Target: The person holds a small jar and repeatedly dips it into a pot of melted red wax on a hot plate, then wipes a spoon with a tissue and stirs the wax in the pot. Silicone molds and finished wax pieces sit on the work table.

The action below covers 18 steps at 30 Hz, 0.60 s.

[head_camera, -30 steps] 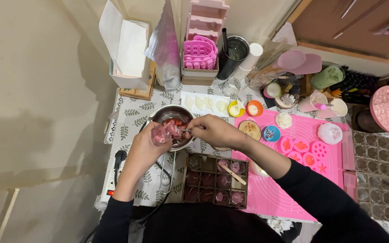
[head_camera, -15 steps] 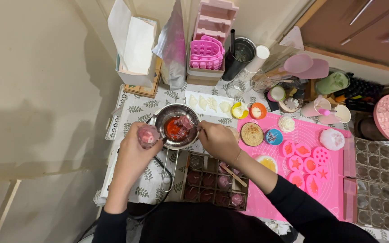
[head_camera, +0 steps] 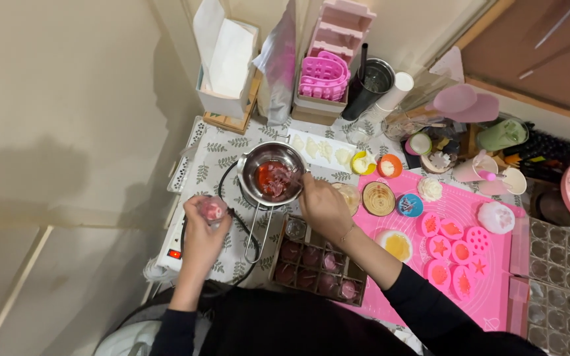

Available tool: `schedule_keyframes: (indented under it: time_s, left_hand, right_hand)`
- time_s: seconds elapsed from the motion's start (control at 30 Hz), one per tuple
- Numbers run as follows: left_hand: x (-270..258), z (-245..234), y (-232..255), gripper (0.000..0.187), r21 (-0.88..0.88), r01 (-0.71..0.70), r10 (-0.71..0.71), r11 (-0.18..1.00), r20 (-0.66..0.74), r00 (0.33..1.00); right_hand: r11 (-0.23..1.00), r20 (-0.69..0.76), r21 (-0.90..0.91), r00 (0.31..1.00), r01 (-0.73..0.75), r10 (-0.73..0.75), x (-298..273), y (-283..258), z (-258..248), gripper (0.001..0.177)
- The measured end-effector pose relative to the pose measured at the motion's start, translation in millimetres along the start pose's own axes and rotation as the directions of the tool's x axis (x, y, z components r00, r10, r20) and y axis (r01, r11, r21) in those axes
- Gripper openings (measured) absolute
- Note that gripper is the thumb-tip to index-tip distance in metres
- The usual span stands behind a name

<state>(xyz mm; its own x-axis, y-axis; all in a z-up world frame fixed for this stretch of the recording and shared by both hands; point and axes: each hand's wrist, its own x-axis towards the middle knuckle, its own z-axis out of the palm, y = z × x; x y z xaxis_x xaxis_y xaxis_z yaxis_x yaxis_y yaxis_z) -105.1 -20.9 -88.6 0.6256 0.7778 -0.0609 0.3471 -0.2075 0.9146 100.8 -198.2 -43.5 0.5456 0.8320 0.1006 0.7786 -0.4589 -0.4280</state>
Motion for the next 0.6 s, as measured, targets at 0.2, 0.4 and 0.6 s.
schedule_keyframes:
  time_s: [0.2,0.4,0.6]
  left_hand:
    - [-29,19,-54,0.058,0.002,0.083,-0.083,0.997,0.020,0.996]
    - [-38,16,-42,0.052,0.044,0.063,-0.061,0.997,-0.042,0.997]
    - [-39,1,-12,0.051,-0.032,0.023,-0.026,0.999,-0.088,0.996]
  right_hand:
    - [0.991,-0.078,0.057,0.989,-0.118,0.122,-1,-2,-16,0.020]
    - [1.000,-0.122,-0.023,0.992,0.015,-0.017,5,-10,-41,0.015]
    - [0.994,-0.132,-0.047,0.986,0.096,-0.101,5,2,-28,0.018]
